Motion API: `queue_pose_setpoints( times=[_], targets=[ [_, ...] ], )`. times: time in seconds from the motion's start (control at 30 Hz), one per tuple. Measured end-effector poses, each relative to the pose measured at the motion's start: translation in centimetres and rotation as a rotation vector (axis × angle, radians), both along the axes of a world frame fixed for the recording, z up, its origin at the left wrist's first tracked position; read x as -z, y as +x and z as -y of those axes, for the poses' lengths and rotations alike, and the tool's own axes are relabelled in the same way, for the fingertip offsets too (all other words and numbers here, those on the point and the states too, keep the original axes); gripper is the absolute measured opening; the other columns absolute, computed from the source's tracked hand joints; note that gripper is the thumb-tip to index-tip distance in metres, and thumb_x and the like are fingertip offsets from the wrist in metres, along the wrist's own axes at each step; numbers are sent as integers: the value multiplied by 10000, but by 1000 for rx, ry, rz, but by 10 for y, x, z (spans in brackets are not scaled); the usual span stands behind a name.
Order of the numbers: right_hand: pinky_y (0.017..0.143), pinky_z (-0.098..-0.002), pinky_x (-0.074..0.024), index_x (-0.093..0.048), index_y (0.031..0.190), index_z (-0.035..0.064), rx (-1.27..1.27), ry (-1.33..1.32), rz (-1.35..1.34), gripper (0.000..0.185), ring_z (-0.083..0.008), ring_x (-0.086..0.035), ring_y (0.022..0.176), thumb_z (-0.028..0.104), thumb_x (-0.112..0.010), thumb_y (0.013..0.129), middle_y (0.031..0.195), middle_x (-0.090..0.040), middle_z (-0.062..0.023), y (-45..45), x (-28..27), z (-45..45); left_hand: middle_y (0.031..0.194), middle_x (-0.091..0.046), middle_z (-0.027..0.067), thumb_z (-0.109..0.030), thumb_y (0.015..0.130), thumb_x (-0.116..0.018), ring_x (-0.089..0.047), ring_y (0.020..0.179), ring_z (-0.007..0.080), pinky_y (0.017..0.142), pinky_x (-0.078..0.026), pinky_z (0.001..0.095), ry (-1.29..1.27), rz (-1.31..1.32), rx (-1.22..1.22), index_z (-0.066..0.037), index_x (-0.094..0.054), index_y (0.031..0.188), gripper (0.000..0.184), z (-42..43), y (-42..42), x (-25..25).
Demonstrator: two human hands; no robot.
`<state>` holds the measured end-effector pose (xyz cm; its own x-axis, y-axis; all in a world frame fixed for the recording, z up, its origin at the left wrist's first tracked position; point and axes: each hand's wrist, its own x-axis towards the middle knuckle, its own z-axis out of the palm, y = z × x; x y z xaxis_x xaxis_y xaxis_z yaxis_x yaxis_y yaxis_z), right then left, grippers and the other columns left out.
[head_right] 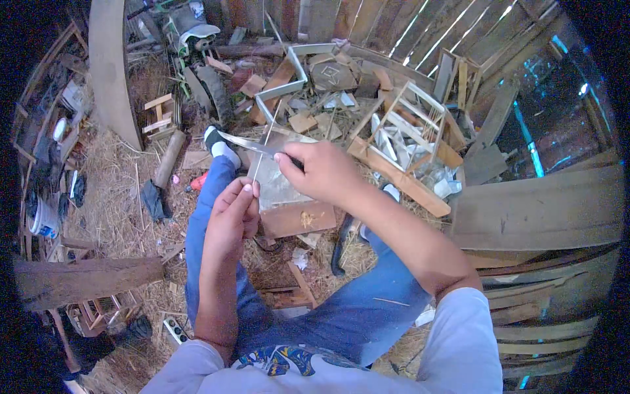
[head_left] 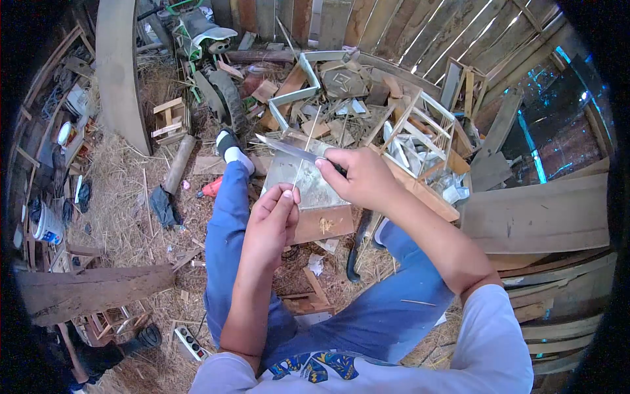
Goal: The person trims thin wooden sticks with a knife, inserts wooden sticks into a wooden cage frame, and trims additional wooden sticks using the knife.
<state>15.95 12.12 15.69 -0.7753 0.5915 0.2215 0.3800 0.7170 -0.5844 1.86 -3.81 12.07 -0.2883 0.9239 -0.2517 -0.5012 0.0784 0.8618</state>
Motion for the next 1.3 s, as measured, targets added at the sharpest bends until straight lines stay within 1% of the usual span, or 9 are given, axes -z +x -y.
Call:
queue_pose_setpoints(
  times=[0.2,0.27,0.3,0.9,0.97,1.07,1.2,1.23,1.3],
  targets=[
    [520,-438,-452,-637,802,75,-130,12,15,285,-359,-583,544,301,-639,975,607,-564,-163,1,4,10,654,-392,-93,-255,1101,-487,-254,463,20,405,-183,225,-84,120,45,-142,-568,1009,167,2,-2,-3],
    [603,-506,-532,-711,904,139,17,-5,95,290,-409,-669,662,403,-612,972,702,-670,-168,0,-6,1,659,-395,-94,-258,1098,-490,-249,465,21,407,-180,225,-67,118,75,-150,-564,1010,157,3,-1,-6],
    [526,-448,-451,-627,794,82,-33,77,-7,298,-362,-578,543,320,-640,973,598,-554,-156,-1,2,8,659,-395,-94,-258,1098,-490,-249,465,21,407,-180,225,-63,119,73,-150,-564,1010,157,3,-1,-4],
    [528,-444,-466,-653,811,98,-149,129,67,245,-367,-617,570,289,-659,964,620,-586,-156,7,11,18,635,-397,-112,-251,1082,-508,-240,455,21,406,-150,234,-89,221,148,-161,-578,1013,133,6,-9,-5],
    [584,-523,-522,-695,864,137,-118,113,95,286,-404,-659,623,394,-625,967,654,-642,-161,7,11,12,634,-397,-111,-246,1079,-512,-244,455,20,405,-150,233,-79,212,135,-160,-578,1014,127,5,-11,-7],
    [583,-529,-517,-698,879,148,-14,69,99,278,-409,-658,630,402,-626,965,663,-643,-162,5,0,7,633,-398,-110,-238,1076,-517,-249,454,20,402,-151,231,-38,220,146,-157,-580,1014,120,8,-9,-2],
    [574,-522,-518,-703,895,143,-147,102,121,269,-416,-654,626,387,-619,973,655,-638,-172,9,14,19,633,-395,-109,-240,1079,-517,-252,450,17,396,-161,229,-40,199,135,-152,-583,1012,128,4,-12,4],
    [536,-436,-458,-653,826,83,-127,99,66,246,-359,-599,569,281,-655,972,635,-582,-158,6,16,15,630,-389,-108,-252,1086,-508,-248,443,18,390,-168,229,-36,170,115,-149,-579,1002,151,5,-11,1],
    [540,-433,-457,-658,833,84,-53,62,70,240,-357,-596,568,281,-657,970,633,-579,-158,5,13,11,630,-389,-106,-253,1088,-506,-246,440,19,389,-169,229,-24,149,107,-146,-578,1002,155,6,-10,1]
  ],
)
